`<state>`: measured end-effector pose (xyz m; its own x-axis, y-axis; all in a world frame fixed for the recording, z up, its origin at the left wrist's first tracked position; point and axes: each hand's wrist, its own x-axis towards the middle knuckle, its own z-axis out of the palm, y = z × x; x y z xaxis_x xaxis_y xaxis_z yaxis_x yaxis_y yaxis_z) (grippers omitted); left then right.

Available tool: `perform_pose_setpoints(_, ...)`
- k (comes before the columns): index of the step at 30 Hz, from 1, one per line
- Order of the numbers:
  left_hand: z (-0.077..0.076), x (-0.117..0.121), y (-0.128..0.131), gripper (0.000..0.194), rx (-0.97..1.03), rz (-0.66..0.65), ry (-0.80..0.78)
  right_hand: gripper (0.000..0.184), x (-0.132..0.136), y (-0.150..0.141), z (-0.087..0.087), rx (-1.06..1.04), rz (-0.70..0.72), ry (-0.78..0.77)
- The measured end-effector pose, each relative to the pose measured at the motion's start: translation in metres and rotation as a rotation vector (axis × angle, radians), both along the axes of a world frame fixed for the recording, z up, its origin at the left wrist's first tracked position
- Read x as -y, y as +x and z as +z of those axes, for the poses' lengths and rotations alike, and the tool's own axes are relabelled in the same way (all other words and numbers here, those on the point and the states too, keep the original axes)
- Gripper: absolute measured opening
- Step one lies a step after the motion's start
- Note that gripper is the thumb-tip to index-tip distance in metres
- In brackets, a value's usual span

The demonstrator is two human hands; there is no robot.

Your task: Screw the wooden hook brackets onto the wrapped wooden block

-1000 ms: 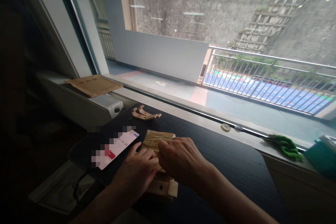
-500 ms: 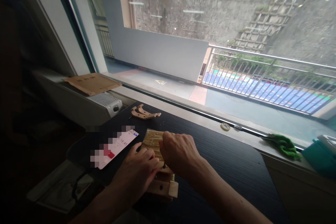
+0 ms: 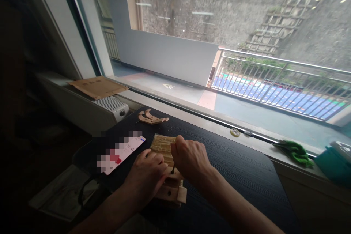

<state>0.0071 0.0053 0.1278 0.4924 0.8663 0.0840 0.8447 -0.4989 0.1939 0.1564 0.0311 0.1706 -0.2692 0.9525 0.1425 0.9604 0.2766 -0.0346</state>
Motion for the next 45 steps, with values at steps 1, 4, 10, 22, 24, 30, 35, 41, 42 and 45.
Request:
perform_pose_setpoints(1,0.001,0.000,-0.001,0.019,0.000,-0.003,0.009,0.029,0.000,0.001,0.004,0.019,-0.002,-0.025)
perform_pose_setpoints(4,0.002,0.001,-0.002,0.019,0.014,-0.010,0.030,0.026,0.001,0.006,0.025,0.095,0.133,-0.125)
perform_pose_setpoints(10,0.004,-0.001,-0.001,0.021,-0.009,-0.023,-0.004,0.010,0.004,0.002,0.065,0.195,0.425,-0.374)
perform_pose_setpoints(22,0.008,0.001,0.000,0.020,-0.012,-0.002,-0.010,0.023,0.008,0.005,0.048,0.180,0.247,-0.319)
perform_pose_setpoints(24,0.010,0.001,0.000,0.021,-0.022,-0.009,-0.022,0.027,0.011,0.002,0.051,0.218,0.233,-0.312)
perform_pose_setpoints(30,0.012,0.001,0.000,0.022,-0.047,-0.008,-0.027,0.011,0.010,-0.004,0.073,0.244,0.418,-0.373)
perform_pose_setpoints(35,0.005,0.001,-0.001,0.023,-0.001,-0.014,0.018,0.009,0.006,-0.003,0.065,0.242,0.419,-0.388)
perform_pose_setpoints(41,0.007,0.001,-0.001,0.019,0.003,-0.021,-0.015,0.020,0.001,-0.005,0.044,0.129,0.310,-0.293)
perform_pose_setpoints(42,0.007,0.001,-0.001,0.018,0.005,-0.019,-0.014,0.022,0.001,-0.007,0.045,0.144,0.285,-0.286)
perform_pose_setpoints(45,0.007,0.001,-0.001,0.018,0.005,-0.004,-0.009,0.027,0.001,-0.011,0.056,0.221,0.261,-0.303)
